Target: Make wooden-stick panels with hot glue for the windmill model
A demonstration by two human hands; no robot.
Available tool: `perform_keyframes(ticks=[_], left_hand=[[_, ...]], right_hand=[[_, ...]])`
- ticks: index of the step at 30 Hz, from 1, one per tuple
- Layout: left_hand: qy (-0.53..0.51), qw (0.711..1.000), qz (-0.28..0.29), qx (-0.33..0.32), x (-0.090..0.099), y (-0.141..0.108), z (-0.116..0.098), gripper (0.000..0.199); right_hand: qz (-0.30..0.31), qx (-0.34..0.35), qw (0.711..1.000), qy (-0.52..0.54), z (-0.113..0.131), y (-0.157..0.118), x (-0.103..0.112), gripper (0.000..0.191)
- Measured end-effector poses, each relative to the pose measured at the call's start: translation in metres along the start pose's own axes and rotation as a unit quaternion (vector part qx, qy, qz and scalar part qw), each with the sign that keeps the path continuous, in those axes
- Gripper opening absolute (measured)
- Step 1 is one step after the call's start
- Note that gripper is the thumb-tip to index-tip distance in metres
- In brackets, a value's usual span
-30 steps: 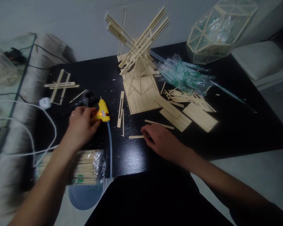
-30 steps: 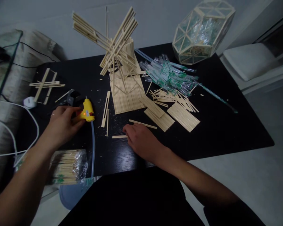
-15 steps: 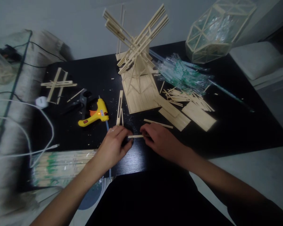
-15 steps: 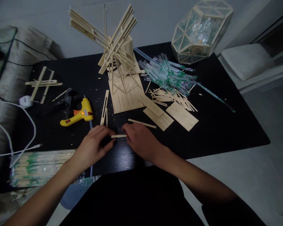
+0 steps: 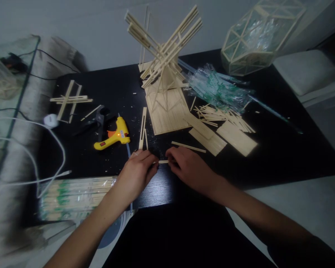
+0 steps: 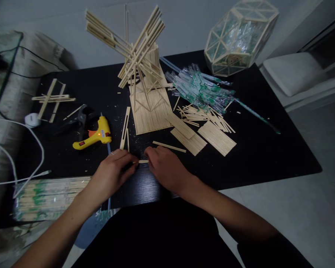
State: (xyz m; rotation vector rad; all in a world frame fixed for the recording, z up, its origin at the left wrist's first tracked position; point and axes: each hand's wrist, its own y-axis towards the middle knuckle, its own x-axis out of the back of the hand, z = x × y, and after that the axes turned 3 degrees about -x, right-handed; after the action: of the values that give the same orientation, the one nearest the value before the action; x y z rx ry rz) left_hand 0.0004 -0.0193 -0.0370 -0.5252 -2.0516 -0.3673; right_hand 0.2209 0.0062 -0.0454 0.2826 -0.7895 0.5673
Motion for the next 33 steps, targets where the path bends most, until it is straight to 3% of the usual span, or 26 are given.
perform_keyframes(ticks=[9,33], left_hand=[[0.014,1.000,0.023,-0.006,0.002,0.002,-0.003,0.018],[0.019,0.999,0.026,-0.026,0.005,0.007,-0.002,0.022]], right_hand=[[0.022,0.016,0.997,-0.067,0.009,0.007,-0.008,0.017],[0.039,0.008,0.994,-0.099,0.012,0.008,-0.009,0.014]])
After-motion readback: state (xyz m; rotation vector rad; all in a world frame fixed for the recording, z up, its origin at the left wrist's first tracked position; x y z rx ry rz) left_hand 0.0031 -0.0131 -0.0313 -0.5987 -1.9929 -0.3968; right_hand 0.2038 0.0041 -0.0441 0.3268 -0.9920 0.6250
